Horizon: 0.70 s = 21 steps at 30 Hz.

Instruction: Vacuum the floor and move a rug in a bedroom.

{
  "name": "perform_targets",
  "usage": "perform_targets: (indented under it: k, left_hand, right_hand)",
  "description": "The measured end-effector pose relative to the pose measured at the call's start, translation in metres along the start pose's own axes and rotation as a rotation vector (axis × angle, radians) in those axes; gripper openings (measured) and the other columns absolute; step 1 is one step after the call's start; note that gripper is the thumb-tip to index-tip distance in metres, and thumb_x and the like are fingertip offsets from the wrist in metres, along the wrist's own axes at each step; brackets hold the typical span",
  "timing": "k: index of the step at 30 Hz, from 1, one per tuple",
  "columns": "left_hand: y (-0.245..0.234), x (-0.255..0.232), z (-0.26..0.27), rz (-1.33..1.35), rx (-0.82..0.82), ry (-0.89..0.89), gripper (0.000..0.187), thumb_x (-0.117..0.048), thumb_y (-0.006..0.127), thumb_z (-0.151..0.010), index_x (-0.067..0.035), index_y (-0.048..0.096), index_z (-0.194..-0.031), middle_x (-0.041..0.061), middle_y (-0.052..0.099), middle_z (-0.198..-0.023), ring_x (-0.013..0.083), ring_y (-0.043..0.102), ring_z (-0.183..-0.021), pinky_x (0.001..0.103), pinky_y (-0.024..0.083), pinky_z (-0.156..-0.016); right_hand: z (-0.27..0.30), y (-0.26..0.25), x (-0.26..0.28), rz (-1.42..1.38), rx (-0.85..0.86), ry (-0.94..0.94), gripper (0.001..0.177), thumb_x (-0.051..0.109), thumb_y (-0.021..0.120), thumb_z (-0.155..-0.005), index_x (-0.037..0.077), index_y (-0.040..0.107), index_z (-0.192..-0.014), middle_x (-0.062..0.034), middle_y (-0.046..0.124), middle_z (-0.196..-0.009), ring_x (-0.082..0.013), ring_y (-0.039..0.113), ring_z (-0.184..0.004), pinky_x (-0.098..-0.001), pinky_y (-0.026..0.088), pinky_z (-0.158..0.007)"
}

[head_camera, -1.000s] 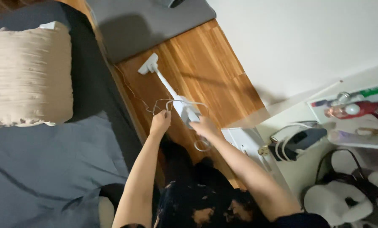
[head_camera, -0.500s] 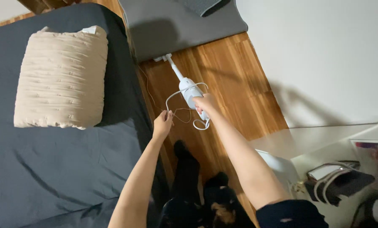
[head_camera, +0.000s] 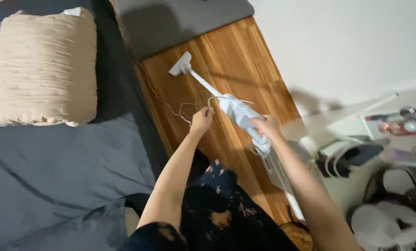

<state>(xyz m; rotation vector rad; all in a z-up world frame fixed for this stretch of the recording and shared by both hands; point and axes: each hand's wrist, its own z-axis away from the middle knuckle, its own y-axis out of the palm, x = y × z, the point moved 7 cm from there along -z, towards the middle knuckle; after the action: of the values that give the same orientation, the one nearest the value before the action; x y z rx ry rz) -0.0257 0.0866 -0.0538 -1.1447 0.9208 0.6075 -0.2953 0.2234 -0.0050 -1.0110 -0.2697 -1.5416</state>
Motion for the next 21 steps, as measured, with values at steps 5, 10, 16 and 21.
perform_targets:
  k: [5, 10, 16, 21]
  left_hand:
    - [0.072, -0.052, 0.016, 0.157, 0.24, -0.104, 0.029, -0.032, 0.059, -0.099, -0.004, 0.07, -0.1, 0.014, 0.072, -0.078, 0.0227, 0.071, -0.064, 0.037, 0.056, -0.064]
    - [0.108, -0.103, 0.019, 0.207, 0.341, 0.029, 0.028, -0.03, 0.054, -0.1, -0.006, 0.067, -0.105, 0.011, 0.071, -0.079, 0.021, 0.071, -0.064, 0.036, 0.055, -0.062]
    - [0.11, -0.1, -0.006, 0.154, 0.423, 0.071, 0.031, -0.033, 0.057, -0.104, -0.005, 0.069, -0.102, 0.014, 0.069, -0.074, 0.0242, 0.068, -0.066, 0.038, 0.053, -0.064]
    - [0.069, -0.082, -0.061, 0.093, 0.403, 0.099, 0.031, -0.034, 0.056, -0.104, -0.007, 0.07, -0.107, 0.018, 0.07, -0.077, 0.0301, 0.069, -0.068, 0.042, 0.054, -0.066]
  right_hand:
    - [0.047, -0.071, -0.04, -0.154, -0.139, -0.031, 0.031, 0.027, 0.082, -0.08, -0.001, 0.068, -0.079, -0.0063, 0.06, -0.062, -0.013, 0.049, -0.041, -0.0307, 0.035, -0.037]
    - [0.051, -0.093, -0.081, -0.478, -0.216, -0.034, 0.029, 0.025, 0.081, -0.082, -0.001, 0.069, -0.081, -0.0031, 0.058, -0.063, -0.0102, 0.049, -0.043, -0.0279, 0.036, -0.038]
    - [0.004, -0.036, -0.072, 0.04, -0.373, -0.047, 0.029, 0.025, 0.068, -0.089, -0.002, 0.069, -0.097, -0.015, 0.068, -0.07, -0.0207, 0.061, -0.049, -0.0381, 0.049, -0.048]
    - [0.004, 0.037, 0.03, 0.239, -0.313, -0.464, 0.026, 0.018, 0.061, -0.09, -0.002, 0.067, -0.106, -0.0224, 0.071, -0.091, -0.0369, 0.069, -0.085, -0.0482, 0.054, -0.075]
